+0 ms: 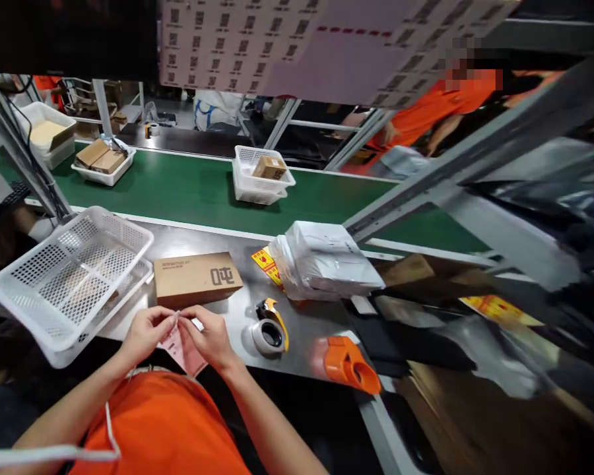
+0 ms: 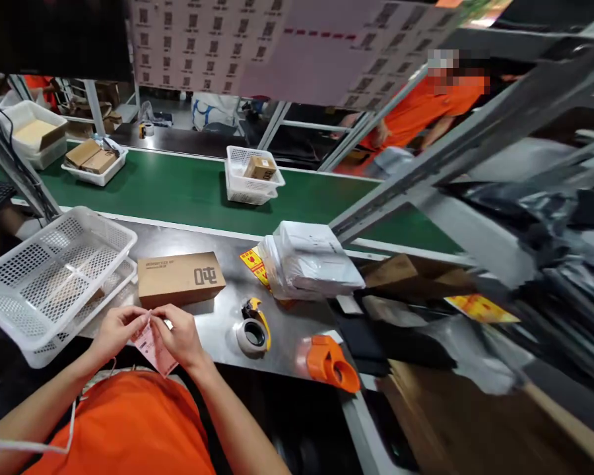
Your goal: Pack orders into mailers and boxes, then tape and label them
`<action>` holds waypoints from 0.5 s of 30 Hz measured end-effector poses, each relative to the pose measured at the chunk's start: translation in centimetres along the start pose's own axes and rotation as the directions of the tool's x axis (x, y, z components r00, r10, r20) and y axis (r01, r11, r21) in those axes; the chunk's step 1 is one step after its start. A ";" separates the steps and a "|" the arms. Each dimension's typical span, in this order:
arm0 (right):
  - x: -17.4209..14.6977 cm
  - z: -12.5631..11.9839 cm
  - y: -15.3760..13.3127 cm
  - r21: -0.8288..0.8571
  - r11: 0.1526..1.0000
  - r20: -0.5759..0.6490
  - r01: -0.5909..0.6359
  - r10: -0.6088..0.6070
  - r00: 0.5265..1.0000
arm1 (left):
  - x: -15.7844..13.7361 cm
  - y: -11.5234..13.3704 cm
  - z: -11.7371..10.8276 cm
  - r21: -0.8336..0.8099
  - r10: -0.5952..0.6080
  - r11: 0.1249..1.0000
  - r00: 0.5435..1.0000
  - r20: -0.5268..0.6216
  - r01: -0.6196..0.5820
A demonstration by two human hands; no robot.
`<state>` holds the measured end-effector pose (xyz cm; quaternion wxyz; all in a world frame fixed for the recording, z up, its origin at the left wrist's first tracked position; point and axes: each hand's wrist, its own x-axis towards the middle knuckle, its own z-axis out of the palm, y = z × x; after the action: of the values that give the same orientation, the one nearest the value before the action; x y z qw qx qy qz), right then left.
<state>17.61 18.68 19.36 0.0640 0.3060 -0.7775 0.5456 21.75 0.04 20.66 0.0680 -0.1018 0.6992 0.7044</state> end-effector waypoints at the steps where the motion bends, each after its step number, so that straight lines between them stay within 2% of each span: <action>1: 0.2 0.5 -0.2 -0.027 0.999 0.017 0.038 -0.037 0.999 | -0.3 -0.2 -0.5 -0.019 -0.004 1.000 1.000 0.002 0.004; 5: 0.6 2.1 -0.7 -0.158 0.967 0.118 0.201 -0.183 0.976 | -1.4 -1.1 -2.5 0.027 0.020 0.999 1.000 0.008 -0.021; 9: 0.7 3.1 -1.1 -0.314 0.883 0.180 0.349 -0.305 0.935 | -2.0 -2.2 -3.9 0.107 0.044 0.993 0.999 0.002 -0.044; 12: 0.5 3.7 -1.4 -0.379 0.838 0.233 0.392 -0.323 0.917 | -2.4 -2.9 -4.3 0.087 0.017 0.996 1.000 0.001 -0.017; 15: 0.3 4.0 -1.8 -0.391 0.830 0.299 0.399 -0.296 0.907 | -2.6 -3.6 -4.4 0.035 -0.048 0.998 0.999 0.016 0.047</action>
<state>19.32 14.60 19.31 0.1418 0.4803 -0.8138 0.2947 25.36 -4.19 17.73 0.0923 -0.1114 0.7079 0.6913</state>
